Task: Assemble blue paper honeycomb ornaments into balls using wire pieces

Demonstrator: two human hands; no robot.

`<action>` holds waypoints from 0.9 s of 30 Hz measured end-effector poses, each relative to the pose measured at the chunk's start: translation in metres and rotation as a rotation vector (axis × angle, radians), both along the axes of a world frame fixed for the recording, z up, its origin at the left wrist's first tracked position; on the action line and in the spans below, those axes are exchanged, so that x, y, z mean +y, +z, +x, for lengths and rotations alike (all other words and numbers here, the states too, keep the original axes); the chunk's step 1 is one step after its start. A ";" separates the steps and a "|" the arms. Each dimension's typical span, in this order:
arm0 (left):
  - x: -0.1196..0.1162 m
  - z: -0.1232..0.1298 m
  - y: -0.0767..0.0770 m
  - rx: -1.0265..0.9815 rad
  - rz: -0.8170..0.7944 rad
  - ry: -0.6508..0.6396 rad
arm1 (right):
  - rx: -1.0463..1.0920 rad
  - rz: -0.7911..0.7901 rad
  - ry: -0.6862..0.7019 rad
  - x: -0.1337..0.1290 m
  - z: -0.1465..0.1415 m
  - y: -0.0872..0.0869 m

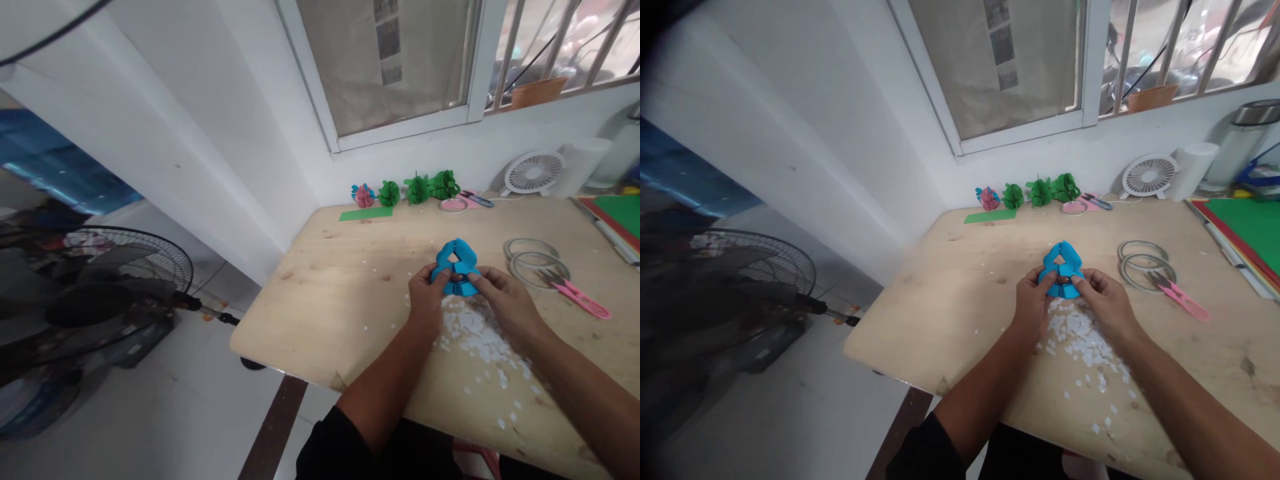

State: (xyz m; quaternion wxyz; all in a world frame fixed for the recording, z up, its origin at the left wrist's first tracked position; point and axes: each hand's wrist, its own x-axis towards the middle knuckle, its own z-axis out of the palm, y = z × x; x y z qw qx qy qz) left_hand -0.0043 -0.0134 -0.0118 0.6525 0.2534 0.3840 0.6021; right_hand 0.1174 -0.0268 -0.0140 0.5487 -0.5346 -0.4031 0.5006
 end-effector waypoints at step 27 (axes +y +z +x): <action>0.007 -0.014 -0.002 0.322 0.179 0.075 | 0.096 0.046 0.017 -0.005 -0.007 0.005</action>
